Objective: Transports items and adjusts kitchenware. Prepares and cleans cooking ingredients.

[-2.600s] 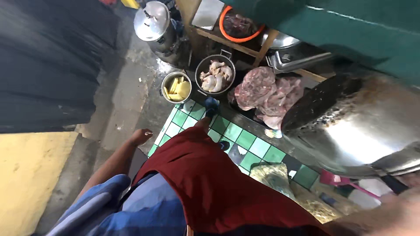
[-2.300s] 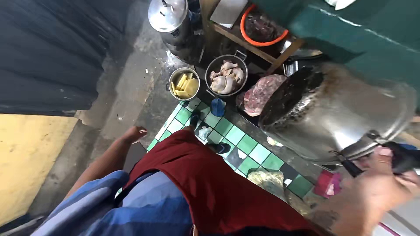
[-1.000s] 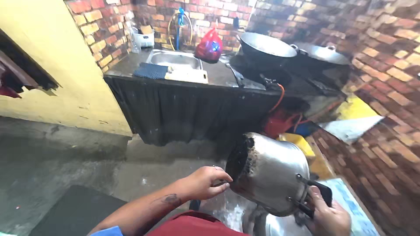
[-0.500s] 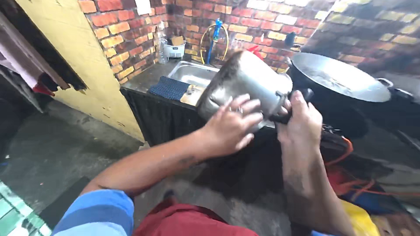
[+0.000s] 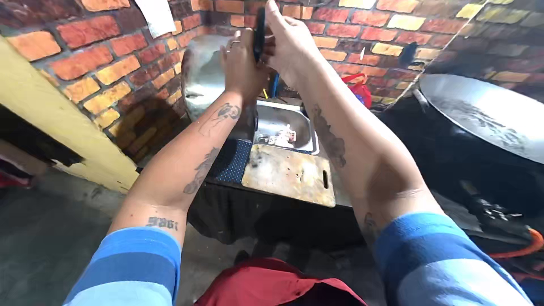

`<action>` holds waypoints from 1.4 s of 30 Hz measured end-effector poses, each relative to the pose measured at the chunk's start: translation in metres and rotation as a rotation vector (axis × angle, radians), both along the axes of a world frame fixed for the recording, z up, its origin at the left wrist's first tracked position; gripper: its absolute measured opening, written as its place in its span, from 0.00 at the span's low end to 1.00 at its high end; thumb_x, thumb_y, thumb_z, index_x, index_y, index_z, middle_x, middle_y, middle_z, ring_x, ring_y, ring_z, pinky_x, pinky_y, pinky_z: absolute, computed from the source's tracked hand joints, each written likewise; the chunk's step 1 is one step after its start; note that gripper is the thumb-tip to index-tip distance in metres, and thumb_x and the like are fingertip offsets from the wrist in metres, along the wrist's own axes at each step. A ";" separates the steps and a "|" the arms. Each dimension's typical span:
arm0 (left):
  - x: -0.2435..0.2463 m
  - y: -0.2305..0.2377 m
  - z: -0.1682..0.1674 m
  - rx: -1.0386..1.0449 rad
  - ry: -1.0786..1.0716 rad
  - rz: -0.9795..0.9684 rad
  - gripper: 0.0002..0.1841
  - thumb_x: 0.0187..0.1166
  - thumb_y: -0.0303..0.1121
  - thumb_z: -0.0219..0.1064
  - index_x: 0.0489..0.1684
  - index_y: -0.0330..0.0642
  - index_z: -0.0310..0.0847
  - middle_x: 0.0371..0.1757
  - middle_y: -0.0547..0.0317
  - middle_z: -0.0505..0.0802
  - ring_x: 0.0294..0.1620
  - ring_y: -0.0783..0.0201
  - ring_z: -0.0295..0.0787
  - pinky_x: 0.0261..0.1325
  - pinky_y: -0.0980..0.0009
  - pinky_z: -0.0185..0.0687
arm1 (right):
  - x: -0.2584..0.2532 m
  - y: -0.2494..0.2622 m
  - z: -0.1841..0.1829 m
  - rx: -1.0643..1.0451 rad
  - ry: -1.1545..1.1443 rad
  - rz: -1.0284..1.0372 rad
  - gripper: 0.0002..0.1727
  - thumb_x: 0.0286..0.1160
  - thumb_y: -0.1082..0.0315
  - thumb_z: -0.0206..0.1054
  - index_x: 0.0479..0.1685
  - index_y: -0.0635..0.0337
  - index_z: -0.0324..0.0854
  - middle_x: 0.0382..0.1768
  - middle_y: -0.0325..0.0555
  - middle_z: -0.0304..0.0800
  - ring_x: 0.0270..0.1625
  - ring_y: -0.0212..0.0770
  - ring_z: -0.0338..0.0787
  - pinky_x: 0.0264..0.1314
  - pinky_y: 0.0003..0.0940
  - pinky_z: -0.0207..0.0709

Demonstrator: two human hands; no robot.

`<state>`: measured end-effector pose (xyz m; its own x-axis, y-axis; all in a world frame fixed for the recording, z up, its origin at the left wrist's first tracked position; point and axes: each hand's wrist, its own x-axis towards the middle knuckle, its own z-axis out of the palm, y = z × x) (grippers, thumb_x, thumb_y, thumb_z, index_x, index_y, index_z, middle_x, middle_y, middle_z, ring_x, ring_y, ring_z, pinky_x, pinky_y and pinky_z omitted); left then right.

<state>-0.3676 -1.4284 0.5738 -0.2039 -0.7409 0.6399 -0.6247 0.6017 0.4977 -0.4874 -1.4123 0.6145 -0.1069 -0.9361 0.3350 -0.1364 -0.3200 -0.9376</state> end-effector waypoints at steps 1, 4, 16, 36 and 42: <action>0.002 -0.019 0.003 0.062 0.051 0.046 0.29 0.69 0.32 0.69 0.74 0.34 0.74 0.69 0.40 0.86 0.77 0.46 0.78 0.85 0.39 0.59 | -0.011 -0.019 0.005 -0.029 0.074 -0.043 0.29 0.94 0.47 0.50 0.71 0.64 0.76 0.54 0.53 0.90 0.52 0.42 0.93 0.55 0.40 0.89; 0.003 -0.075 -0.010 0.162 0.246 0.174 0.32 0.63 0.27 0.70 0.74 0.33 0.73 0.63 0.43 0.90 0.69 0.49 0.86 0.72 0.48 0.79 | -0.064 -0.071 0.002 -0.067 0.366 -0.342 0.28 0.86 0.49 0.62 0.70 0.64 0.77 0.60 0.55 0.87 0.58 0.45 0.91 0.60 0.45 0.86; -0.058 -0.214 -0.097 0.206 1.070 0.031 0.13 0.78 0.29 0.73 0.53 0.31 0.80 0.42 0.53 0.89 0.44 0.68 0.86 0.55 0.69 0.83 | -0.146 -0.238 -0.070 0.132 0.544 -0.549 0.43 0.79 0.47 0.70 0.87 0.62 0.59 0.72 0.71 0.79 0.74 0.68 0.81 0.75 0.65 0.74; -0.054 -0.283 -0.241 0.766 1.637 -0.057 0.15 0.77 0.24 0.57 0.55 0.32 0.86 0.49 0.46 0.94 0.49 0.56 0.92 0.52 0.58 0.88 | -0.180 -0.297 -0.108 0.013 0.526 -0.658 0.38 0.75 0.49 0.74 0.75 0.68 0.69 0.63 0.59 0.87 0.64 0.51 0.89 0.71 0.48 0.80; -0.038 -0.298 -0.255 0.818 1.657 -0.015 0.16 0.75 0.25 0.58 0.56 0.32 0.87 0.51 0.44 0.94 0.50 0.55 0.92 0.53 0.56 0.87 | -0.182 -0.306 -0.103 0.029 0.536 -0.722 0.32 0.80 0.48 0.68 0.72 0.65 0.73 0.59 0.55 0.89 0.64 0.48 0.89 0.70 0.48 0.80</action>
<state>-0.4057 -1.7260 0.3187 0.1741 -0.9357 -0.3069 0.7509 -0.0755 0.6561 -0.6699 -1.7184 0.5114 -0.5085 -0.7104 0.4866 -0.7168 0.0361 -0.6964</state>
